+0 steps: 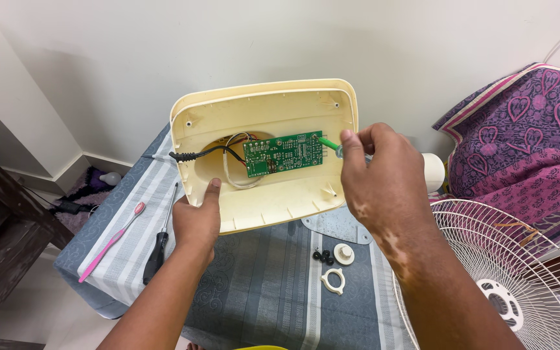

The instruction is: The person services a disassembled pedestal fan on a table. They remove the fan's rear metal plate, hold the open housing, and use a screwdriver to unscrew and work on the green circuit board mounted inside the fan housing, with fan parts and screws laid out on the table.

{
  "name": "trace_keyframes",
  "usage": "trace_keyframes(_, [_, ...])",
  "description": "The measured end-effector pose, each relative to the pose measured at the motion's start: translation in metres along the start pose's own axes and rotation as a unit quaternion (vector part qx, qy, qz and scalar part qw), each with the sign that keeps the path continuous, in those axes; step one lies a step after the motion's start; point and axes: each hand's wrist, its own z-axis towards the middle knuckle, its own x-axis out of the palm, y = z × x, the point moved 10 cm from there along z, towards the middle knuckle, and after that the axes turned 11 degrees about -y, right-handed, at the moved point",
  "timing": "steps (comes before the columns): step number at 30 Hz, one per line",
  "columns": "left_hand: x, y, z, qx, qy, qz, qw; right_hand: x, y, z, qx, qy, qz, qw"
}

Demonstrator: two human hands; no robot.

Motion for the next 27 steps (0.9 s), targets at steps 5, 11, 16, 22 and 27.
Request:
trace_keyframes(5, [0.0, 0.0, -0.002, -0.011, 0.002, 0.0, 1.0, -0.001, -0.003, 0.001, -0.004, -0.003, 0.004, 1.0])
trace_keyframes(11, [-0.001, -0.001, -0.002, -0.012, 0.001, 0.01, 1.0, -0.003, 0.0, 0.0, 0.001, -0.009, 0.019, 1.0])
trace_keyframes(16, [-0.002, -0.002, -0.001, -0.009, 0.0, 0.015, 1.0, -0.003, -0.003, 0.004, 0.041, 0.0, 0.003, 0.999])
trace_keyframes(22, [0.0, -0.002, 0.0, 0.001, 0.001, 0.013, 1.0, 0.003, -0.015, 0.005, 0.103, 0.038, -0.015, 0.994])
trace_keyframes(27, [-0.001, -0.003, 0.0, 0.006, 0.005, 0.01, 1.0, 0.0, -0.004, 0.007, 0.027, 0.01, -0.006, 1.0])
